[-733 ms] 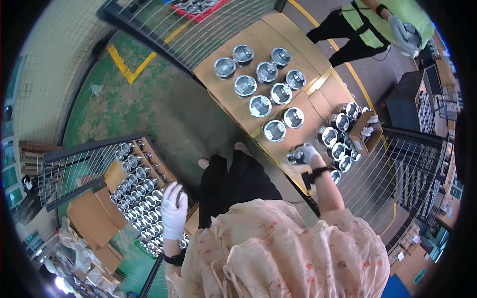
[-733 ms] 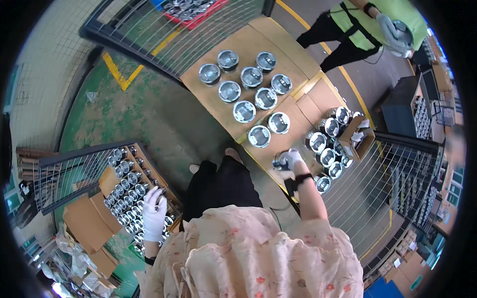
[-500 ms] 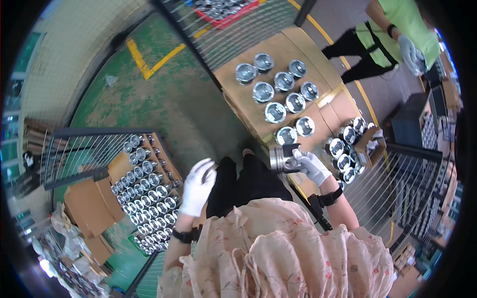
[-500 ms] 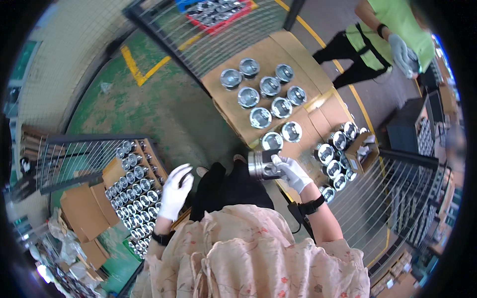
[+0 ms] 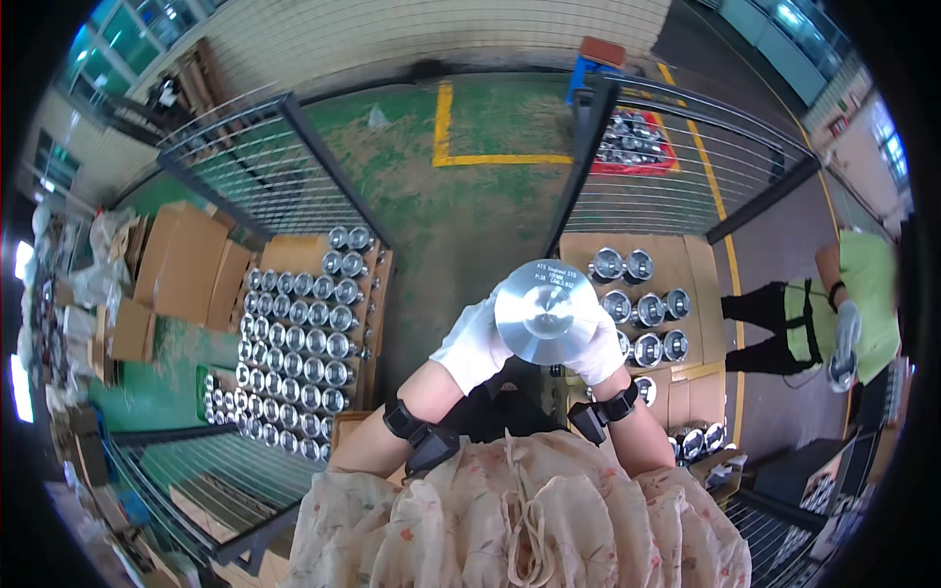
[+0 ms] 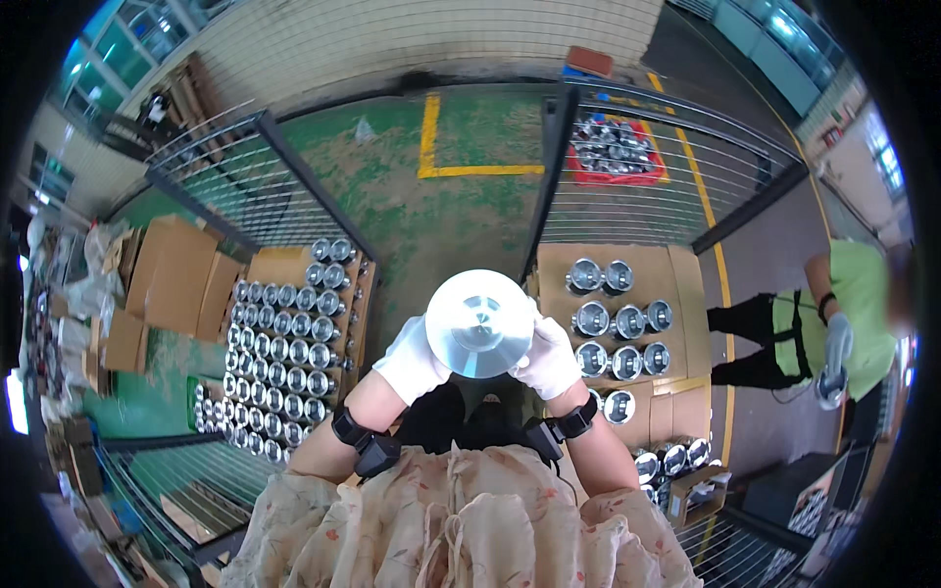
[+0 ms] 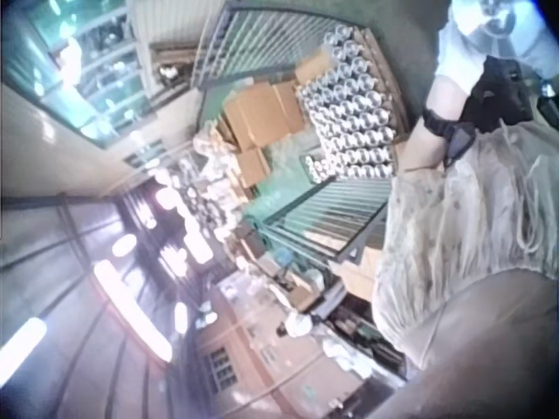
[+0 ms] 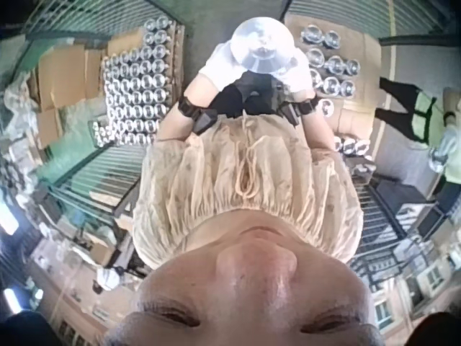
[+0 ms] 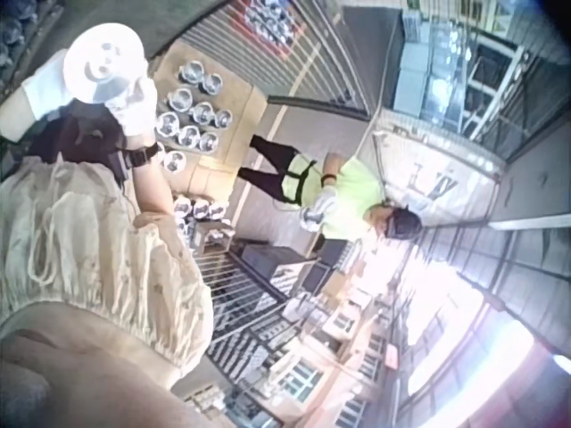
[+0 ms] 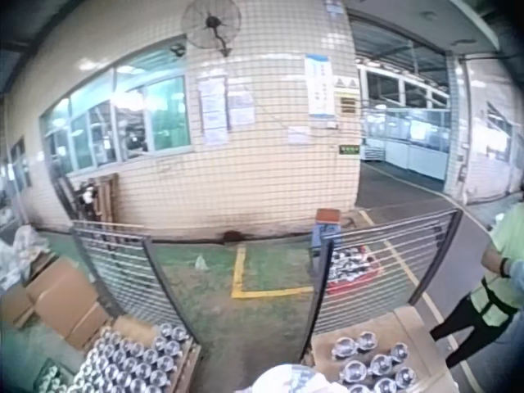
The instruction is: Inspecting and organizing engine pistons in a manufacturing facility.
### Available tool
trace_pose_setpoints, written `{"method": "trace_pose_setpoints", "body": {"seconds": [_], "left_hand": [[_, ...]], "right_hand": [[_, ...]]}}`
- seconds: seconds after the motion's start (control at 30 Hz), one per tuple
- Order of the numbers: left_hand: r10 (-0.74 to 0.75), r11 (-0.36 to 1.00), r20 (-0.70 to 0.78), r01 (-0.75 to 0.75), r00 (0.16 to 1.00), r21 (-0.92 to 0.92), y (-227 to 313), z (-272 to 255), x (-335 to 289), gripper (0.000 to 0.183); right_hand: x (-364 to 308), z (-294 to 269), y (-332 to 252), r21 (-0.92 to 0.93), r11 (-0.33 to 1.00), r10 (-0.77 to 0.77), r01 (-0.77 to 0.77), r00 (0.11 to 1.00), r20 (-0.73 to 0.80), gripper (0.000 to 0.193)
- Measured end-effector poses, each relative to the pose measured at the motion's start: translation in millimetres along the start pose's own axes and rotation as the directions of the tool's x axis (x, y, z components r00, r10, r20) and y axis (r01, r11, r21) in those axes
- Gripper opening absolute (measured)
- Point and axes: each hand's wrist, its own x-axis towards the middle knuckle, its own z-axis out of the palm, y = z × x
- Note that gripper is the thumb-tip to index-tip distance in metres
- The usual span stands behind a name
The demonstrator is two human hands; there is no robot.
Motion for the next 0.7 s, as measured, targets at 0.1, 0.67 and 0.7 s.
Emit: {"method": "trace_pose_setpoints", "body": {"seconds": [0.1, 0.67, 0.7], "left_hand": [[0.201, 0.934, -0.288, -0.272, 0.936, -0.232, -74, 26, 0, 0.028], [-0.136, 0.831, -0.428, -0.132, 0.894, -0.540, 18, -43, -13, 0.031], [-0.144, 0.831, -0.430, -0.127, 0.892, -0.542, 12, -42, -9, 0.031]], "right_hand": [[6, 12, -2, 0.309, 0.898, 0.211, -0.312, 0.924, 0.319, 0.048], [-7, 68, 3, -0.004, 0.999, -0.046, 0.048, 0.970, 0.237, 0.065], [-8, 68, -1, -0.067, 0.980, -0.165, 0.187, 0.953, 0.256, 0.071]]}}
